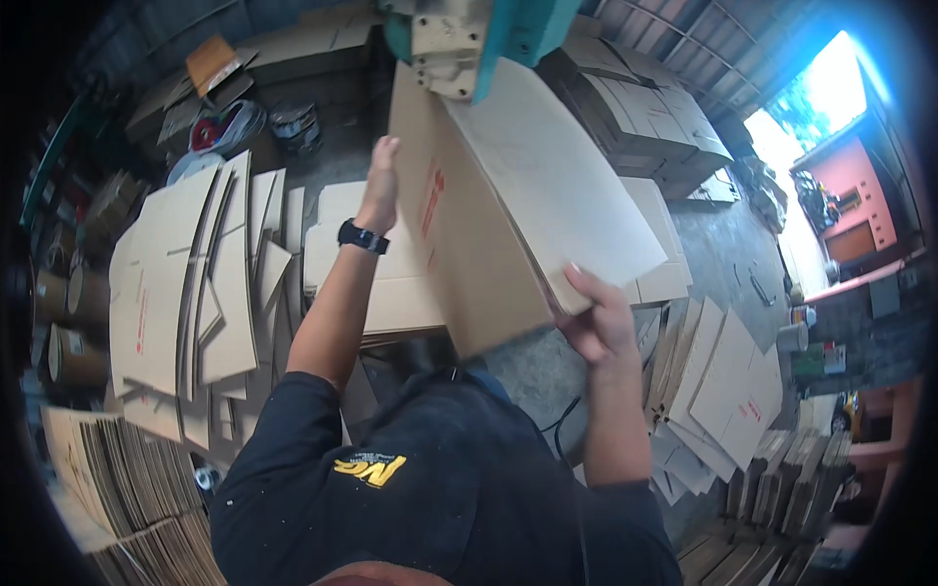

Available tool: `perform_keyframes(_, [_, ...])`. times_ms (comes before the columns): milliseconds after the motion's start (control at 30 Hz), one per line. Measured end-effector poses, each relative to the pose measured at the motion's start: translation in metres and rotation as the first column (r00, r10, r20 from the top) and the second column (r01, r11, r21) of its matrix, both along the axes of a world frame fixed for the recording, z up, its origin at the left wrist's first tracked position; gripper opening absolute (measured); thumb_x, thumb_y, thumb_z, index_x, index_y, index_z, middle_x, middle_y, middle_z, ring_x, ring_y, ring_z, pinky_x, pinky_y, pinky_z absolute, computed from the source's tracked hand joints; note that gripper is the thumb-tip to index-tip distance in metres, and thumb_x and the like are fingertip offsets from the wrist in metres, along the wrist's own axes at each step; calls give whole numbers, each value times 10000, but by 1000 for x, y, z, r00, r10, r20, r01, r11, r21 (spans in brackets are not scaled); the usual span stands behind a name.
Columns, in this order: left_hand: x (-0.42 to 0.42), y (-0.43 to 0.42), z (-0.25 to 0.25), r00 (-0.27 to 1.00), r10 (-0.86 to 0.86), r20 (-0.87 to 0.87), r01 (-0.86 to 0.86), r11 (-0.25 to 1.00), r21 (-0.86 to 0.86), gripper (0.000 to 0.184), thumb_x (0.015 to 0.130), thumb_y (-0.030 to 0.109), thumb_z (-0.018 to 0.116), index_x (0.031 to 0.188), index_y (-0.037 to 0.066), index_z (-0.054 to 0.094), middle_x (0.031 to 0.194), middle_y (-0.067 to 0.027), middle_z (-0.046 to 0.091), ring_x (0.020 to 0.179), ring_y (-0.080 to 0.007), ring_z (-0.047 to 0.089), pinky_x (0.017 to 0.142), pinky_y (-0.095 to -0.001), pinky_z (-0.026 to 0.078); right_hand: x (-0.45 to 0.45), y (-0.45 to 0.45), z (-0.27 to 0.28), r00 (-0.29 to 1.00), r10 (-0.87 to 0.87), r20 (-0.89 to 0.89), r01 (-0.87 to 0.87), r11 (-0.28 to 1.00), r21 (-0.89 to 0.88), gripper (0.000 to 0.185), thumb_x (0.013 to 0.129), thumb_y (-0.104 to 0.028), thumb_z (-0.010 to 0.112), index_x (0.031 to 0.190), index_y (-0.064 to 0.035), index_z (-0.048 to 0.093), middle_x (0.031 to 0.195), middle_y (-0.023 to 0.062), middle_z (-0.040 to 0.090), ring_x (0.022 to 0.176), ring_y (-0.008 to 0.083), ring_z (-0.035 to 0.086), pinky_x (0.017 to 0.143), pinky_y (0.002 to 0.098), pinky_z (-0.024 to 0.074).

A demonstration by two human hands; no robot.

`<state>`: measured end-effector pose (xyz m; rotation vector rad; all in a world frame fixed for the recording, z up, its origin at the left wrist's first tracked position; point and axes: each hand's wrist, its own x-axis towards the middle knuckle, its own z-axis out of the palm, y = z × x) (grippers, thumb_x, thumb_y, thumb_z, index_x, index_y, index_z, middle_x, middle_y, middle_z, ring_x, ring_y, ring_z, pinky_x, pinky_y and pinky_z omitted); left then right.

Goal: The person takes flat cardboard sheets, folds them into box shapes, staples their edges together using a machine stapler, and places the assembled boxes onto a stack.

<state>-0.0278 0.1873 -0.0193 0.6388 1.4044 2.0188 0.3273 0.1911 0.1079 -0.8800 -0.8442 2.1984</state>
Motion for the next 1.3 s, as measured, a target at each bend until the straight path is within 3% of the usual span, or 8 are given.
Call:
perform_keyframes(167, [4, 11, 19, 956, 125, -266, -202, 938, -281, 736, 1024, 532, 371, 1549, 21, 302, 1597, -171, 298, 1492, -310, 238, 1202, -424, 223, 137, 23, -13, 999, 48, 17, -49, 996, 71, 559, 831, -71, 700, 1341, 61, 513, 1236, 192, 644, 1093, 295, 672, 935, 422, 561])
perform_keyframes(267, [36, 3, 7, 926, -168, 339, 244, 950, -197, 583, 1016, 566, 344, 1412, 176, 521, 1461, -58, 477, 1348, -319, 394, 1002, -770, 270, 210, 25, -21, 994, -87, 68, 83, 995, 60, 592, 794, -51, 693, 1341, 83, 511, 1225, 214, 645, 1096, 302, 673, 974, 413, 544])
perform_keyframes(367, [140, -21, 0, 876, -39, 480, 56, 998, -22, 420, 1010, 402, 443, 1269, 105, 586, 1223, -94, 622, 1198, -294, 553, 955, -646, 447, 308, 0, -27, 956, -213, 201, 204, 977, 63, 564, 819, -86, 671, 1329, 103, 518, 1211, 210, 654, 1083, 277, 675, 965, 377, 530])
perform_keyframes(433, [177, -33, -89, 967, -185, 176, 119, 937, 328, 450, 1020, 394, 428, 1210, 19, 589, 1150, -123, 659, 1140, -281, 599, 805, -440, 576, 377, -32, -30, 926, -277, 256, 272, 961, 53, 565, 829, -93, 668, 1336, 102, 514, 1221, 208, 650, 1084, 272, 673, 960, 371, 529])
perform_keyframes(533, [284, -43, -36, 598, -487, 636, 264, 870, 417, 472, 1002, 399, 457, 1208, -5, 588, 1174, -144, 655, 1135, -293, 596, 904, -464, 527, 461, -97, -24, 888, -379, 261, 391, 920, 7, 595, 847, -81, 663, 1390, 70, 472, 1286, 187, 614, 1138, 260, 645, 967, 358, 521])
perform_keyframes(900, [529, 145, 224, 474, -849, 235, 580, 502, 641, 466, 1010, 363, 368, 1143, -6, 620, 1176, -165, 665, 1104, -316, 599, 988, -446, 459, 561, -184, -80, 508, -851, -134, 857, 484, 176, 361, 983, -145, 631, 1301, 14, 569, 1243, 109, 659, 1122, 237, 652, 972, 372, 516])
perform_keyframes(1133, [523, 91, 47, 585, -693, 422, 657, 710, 255, 329, 979, 376, 483, 1068, 104, 645, 1146, -89, 676, 1158, -289, 588, 1044, -570, 421, 642, -85, -68, 60, -994, 92, 934, 88, 345, 492, 900, -165, 757, 1282, 61, 545, 1253, 146, 621, 1190, 251, 588, 999, 425, 492])
perform_keyframes(1300, [426, -8, -115, 720, -460, 519, 600, 788, -134, 309, 978, 371, 499, 1082, 119, 643, 1162, -75, 666, 1196, -263, 565, 1058, -533, 412, 735, 8, -174, 197, -955, 222, 933, 252, 256, 503, 906, -306, 738, 1295, -30, 580, 1265, 107, 633, 1185, 260, 596, 961, 432, 504])
